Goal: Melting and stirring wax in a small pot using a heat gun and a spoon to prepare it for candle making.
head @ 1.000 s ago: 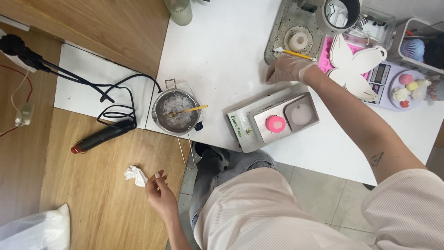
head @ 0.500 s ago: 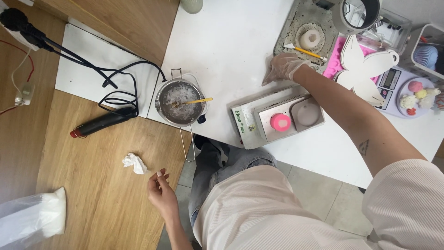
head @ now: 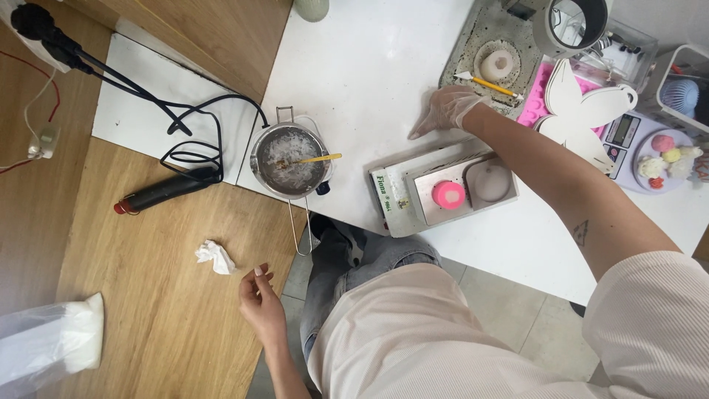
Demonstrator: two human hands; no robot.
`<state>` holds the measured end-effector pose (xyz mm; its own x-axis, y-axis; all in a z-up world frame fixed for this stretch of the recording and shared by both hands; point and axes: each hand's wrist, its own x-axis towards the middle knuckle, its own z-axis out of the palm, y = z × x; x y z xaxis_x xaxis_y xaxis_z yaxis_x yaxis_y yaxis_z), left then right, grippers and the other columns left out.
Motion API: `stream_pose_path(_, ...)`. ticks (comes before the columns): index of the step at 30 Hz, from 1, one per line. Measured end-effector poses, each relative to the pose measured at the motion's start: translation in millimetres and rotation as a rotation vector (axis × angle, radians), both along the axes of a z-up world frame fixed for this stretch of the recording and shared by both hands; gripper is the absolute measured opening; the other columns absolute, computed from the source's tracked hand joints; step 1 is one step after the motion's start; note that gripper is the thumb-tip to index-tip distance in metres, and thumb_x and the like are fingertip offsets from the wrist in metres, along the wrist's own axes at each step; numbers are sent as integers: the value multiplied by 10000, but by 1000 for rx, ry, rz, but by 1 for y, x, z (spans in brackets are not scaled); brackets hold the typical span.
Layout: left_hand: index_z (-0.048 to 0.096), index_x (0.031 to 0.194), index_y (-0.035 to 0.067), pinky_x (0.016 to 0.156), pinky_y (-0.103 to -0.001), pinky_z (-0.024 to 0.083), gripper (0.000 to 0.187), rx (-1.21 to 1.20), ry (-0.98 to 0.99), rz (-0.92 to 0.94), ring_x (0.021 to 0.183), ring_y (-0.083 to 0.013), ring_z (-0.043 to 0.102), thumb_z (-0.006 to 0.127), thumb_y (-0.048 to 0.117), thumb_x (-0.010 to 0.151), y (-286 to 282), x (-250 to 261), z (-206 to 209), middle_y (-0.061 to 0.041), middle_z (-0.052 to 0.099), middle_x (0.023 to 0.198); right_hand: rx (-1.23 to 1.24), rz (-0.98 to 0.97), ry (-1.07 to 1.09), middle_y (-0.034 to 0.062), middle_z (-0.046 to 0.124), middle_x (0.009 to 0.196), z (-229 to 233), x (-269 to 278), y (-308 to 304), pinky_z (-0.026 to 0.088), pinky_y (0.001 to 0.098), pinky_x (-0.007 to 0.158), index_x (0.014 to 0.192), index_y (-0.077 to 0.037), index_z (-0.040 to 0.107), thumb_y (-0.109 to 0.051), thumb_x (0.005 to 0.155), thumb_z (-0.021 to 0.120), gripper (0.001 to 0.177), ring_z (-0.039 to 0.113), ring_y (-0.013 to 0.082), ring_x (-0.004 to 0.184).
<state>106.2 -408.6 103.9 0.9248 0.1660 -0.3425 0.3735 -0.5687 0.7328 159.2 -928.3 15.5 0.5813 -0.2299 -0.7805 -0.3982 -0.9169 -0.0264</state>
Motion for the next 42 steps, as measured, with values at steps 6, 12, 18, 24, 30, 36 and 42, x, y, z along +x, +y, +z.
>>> stream_pose_path(6,695,1090,-9,763,-323,571,292,13,-6,-19,946,-186,741,532,233,1088,1,-5,-3,-111,760,1069,-92,90,18,187,770,1000,-18,2,2,575,481,832,1104,-39,769,-854,587,785,965,742,339,971)
stream_pose_path(12,688,1134,-17,766,-327,552,286,-29,4,-1,949,-190,726,530,217,1086,-1,-6,-4,-117,752,1082,-148,68,-26,155,733,1039,-24,2,4,558,463,817,1093,-65,756,-869,538,818,979,704,344,1003)
stream_pose_path(18,689,1130,-13,769,-323,559,292,-46,25,-6,951,-183,727,529,228,1084,-2,-6,-2,-108,748,1079,119,-152,78,120,751,730,40,16,9,558,393,665,771,-49,817,-766,674,775,724,717,266,689)
stream_pose_path(24,687,1143,-14,763,-324,555,292,-69,17,6,949,-183,724,528,222,1083,2,-8,-3,-112,747,1080,95,-196,61,97,728,660,33,16,10,545,358,617,692,-56,784,-769,675,786,713,688,222,612)
stream_pose_path(30,686,1147,-9,766,-315,572,280,-62,42,1,956,-177,732,530,212,1073,2,-7,-7,-101,752,1079,527,-470,33,51,729,764,-3,11,-12,571,312,652,869,-90,790,-596,803,745,513,683,153,702)
stream_pose_path(36,685,1130,-17,784,-335,575,278,-96,38,-16,982,-195,745,528,198,1053,-8,-4,-16,-114,759,1102,799,-294,-359,60,704,772,120,58,72,570,265,715,919,-48,773,-427,845,806,387,669,123,740)
stream_pose_path(42,694,1134,-11,793,-334,583,283,-159,14,-20,986,-204,741,532,207,1057,-7,1,-11,-120,758,1108,596,80,-456,72,775,912,176,96,175,566,302,838,959,-57,773,-368,782,842,364,734,188,832)
